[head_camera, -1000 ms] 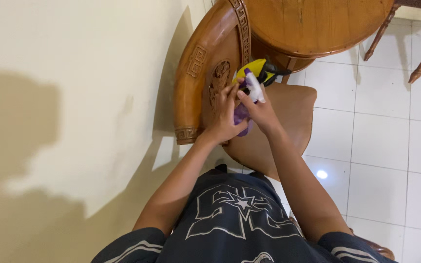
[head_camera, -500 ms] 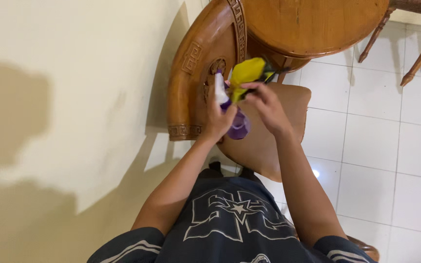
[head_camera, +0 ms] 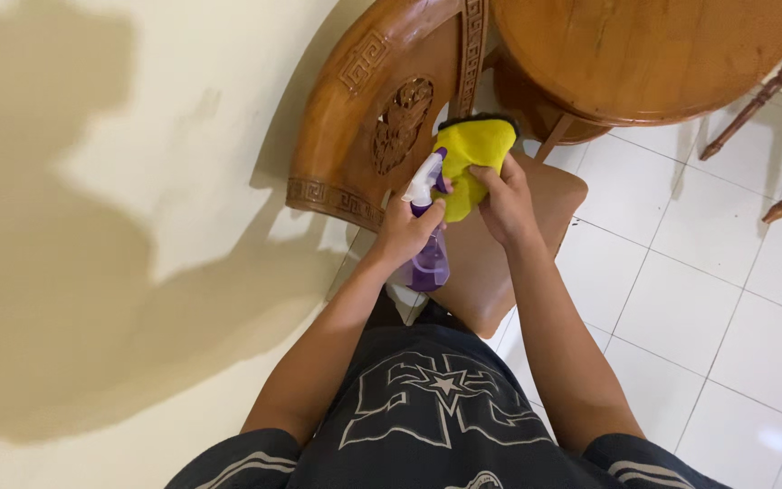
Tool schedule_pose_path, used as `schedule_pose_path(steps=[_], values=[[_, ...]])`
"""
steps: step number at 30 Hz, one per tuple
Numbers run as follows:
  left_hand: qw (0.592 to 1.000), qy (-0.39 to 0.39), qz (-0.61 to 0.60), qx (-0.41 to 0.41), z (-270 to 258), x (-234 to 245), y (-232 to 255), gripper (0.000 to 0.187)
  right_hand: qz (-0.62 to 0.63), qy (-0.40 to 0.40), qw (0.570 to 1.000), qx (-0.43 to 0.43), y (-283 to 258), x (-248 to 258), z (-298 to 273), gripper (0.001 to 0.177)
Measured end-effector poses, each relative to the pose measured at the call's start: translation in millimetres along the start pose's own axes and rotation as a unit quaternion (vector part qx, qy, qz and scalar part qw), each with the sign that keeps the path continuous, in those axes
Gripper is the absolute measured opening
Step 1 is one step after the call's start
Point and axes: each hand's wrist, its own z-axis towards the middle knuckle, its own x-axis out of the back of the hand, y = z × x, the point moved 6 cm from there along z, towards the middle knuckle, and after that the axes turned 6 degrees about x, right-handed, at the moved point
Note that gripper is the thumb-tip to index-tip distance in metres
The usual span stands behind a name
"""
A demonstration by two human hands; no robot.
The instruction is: The person cleans the backrest of a wooden chair using a spray bottle and a yellow cloth. They repeatedly spray the surface and wipe it down, focusing on the carved details and edges of the chair back.
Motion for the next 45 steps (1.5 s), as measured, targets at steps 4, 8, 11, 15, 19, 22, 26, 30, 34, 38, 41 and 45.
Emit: schedule_pose_path(steps=[4, 8, 11, 15, 19, 22, 26, 30, 34, 38, 41, 45], values=[[0.999, 0.031, 0.013, 0.014, -8, -4, -4, 0.03, 0.002, -0.049, 0.999, 0.006, 8, 7, 0, 0.029], [0.998, 0.049, 0.034, 0.034, -13, -5, -4, 0.027, 0.005, -0.046, 0.999, -0.024, 12, 9, 4, 0.029], [0.998, 0.021, 0.046, 0.031, -14, -8, -1, 0.032, 0.0, -0.045, 0.999, -0.031, 11, 4, 5, 0.031], [0.995, 0.053, 0.038, 0.075, -15, -3, -14, 0.033, 0.001, -0.074, 0.996, -0.055, 14, -3, 10, 0.031], [0.992, 0.076, 0.049, 0.087, -10, 5, -29, 0.026, 0.003, -0.078, 0.994, -0.079, 17, -6, 16, 0.034], [0.993, 0.073, 0.07, 0.064, -11, 13, -28, 0.03, 0.019, -0.068, 0.993, -0.094, 19, -10, 21, 0.034], [0.995, 0.05, 0.078, 0.024, -7, 35, -17, 0.034, 0.034, 0.018, 0.995, -0.096, 40, 4, 39, 0.033], [0.993, 0.059, 0.1, 0.032, -4, 69, 13, 0.041, 0.008, 0.059, 0.998, 0.022, 61, 34, 79, 0.036], [0.982, 0.044, 0.159, 0.096, 5, 89, 31, 0.043, -0.113, 0.101, 0.988, 0.032, 82, 29, 130, 0.054], [0.956, 0.123, 0.243, 0.109, 8, 92, 19, 0.045, -0.308, 0.072, 0.948, 0.031, 127, -15, 173, 0.072], [0.951, 0.168, 0.256, 0.052, 16, 93, 10, 0.046, -0.351, 0.001, 0.916, 0.196, 162, -41, 170, 0.072], [0.959, 0.19, 0.209, 0.007, 13, 85, -2, 0.043, -0.351, -0.094, 0.895, 0.26, 186, -54, 116, 0.07]])
